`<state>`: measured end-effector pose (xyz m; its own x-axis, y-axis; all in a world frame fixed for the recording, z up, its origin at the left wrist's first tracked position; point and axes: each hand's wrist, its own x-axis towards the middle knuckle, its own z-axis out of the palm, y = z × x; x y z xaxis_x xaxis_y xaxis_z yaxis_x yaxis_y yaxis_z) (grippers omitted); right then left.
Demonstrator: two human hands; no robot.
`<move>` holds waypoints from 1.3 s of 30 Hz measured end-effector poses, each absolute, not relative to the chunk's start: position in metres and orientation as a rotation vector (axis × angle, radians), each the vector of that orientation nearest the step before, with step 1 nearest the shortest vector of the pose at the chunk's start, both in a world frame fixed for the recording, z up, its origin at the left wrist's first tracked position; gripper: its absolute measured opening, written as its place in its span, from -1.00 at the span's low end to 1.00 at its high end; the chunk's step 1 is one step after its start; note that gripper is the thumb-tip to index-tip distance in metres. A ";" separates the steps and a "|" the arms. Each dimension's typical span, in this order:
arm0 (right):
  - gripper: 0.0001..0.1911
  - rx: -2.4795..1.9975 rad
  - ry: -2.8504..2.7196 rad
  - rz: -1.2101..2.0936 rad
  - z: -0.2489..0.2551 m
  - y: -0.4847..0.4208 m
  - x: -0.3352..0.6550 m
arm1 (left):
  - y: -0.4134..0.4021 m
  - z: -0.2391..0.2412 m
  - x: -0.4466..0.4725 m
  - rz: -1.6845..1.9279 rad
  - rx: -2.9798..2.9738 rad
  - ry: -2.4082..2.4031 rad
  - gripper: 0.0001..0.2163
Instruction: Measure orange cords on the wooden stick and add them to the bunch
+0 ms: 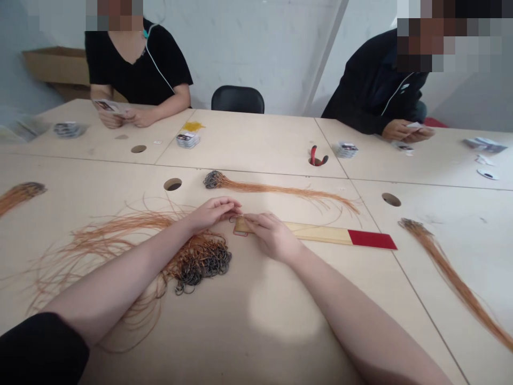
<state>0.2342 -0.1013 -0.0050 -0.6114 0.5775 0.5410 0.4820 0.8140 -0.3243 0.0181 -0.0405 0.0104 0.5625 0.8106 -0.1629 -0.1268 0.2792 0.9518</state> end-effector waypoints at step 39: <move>-0.48 -0.907 -2.276 0.028 -0.014 -0.095 0.233 | -0.046 0.012 0.009 1.100 2.710 1.033 -0.74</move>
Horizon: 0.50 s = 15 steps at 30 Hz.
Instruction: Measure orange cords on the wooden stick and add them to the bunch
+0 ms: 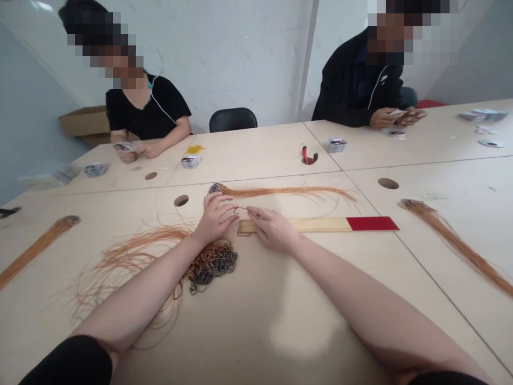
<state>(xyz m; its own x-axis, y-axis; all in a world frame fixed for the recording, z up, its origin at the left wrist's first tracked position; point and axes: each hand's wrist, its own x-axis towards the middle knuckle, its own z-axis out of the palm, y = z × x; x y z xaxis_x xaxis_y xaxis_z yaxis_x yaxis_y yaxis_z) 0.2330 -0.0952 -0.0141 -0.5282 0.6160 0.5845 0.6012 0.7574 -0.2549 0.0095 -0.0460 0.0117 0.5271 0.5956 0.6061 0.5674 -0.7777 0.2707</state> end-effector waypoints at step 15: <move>-0.45 -0.871 -2.265 0.035 -0.013 -0.101 0.237 | -0.044 0.009 0.009 1.112 2.765 1.062 -0.80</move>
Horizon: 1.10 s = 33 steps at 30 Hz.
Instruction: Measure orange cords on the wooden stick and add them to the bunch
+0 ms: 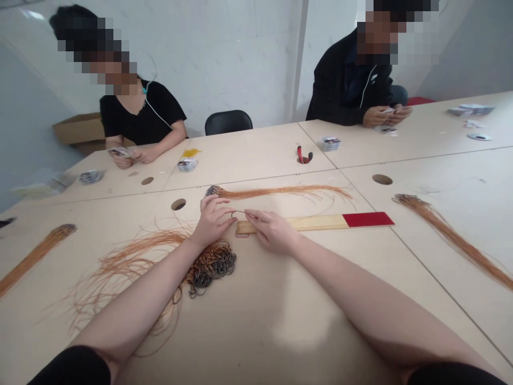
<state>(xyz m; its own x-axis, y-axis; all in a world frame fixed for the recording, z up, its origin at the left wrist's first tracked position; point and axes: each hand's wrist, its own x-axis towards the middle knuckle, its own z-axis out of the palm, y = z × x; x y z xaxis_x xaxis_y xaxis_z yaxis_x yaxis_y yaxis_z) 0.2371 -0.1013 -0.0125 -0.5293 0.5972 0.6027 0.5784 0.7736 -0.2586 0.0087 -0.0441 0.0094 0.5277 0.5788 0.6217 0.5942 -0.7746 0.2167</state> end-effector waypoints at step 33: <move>-0.51 -0.886 -2.296 0.136 -0.017 -0.095 0.230 | -0.046 0.005 0.004 -1.052 -2.706 -1.066 -0.74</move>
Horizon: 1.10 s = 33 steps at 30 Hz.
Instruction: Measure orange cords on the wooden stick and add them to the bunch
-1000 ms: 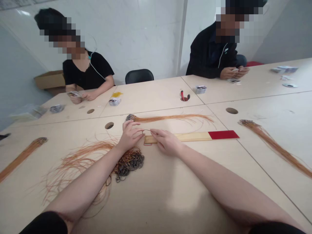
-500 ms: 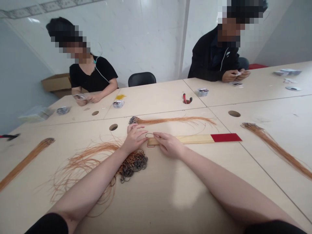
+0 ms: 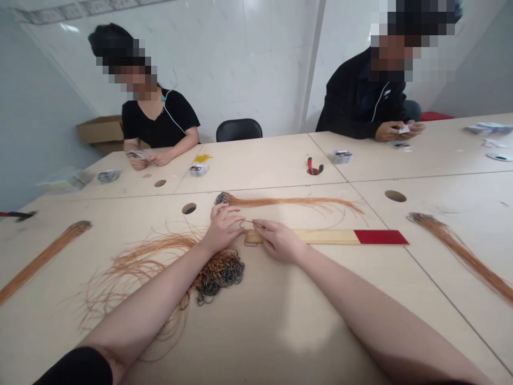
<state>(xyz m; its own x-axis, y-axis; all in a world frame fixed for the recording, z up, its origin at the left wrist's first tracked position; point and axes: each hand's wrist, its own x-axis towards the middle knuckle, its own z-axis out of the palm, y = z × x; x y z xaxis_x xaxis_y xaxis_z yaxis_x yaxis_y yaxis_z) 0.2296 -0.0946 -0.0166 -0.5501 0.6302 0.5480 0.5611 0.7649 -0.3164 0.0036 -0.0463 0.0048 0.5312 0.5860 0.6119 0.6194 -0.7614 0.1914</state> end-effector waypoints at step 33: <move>-0.58 -0.935 -2.211 0.211 -0.008 -0.103 0.232 | -0.048 0.001 0.004 -0.921 -2.838 -1.078 -0.78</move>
<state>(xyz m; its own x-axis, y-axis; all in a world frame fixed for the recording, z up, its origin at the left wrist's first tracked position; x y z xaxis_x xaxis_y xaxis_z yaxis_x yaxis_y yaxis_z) 0.2325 -0.1027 -0.0084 -0.4815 0.6795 0.5535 0.5625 0.7239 -0.3993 0.0036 -0.0481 0.0014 0.6008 0.6168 0.5086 0.5989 -0.7687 0.2248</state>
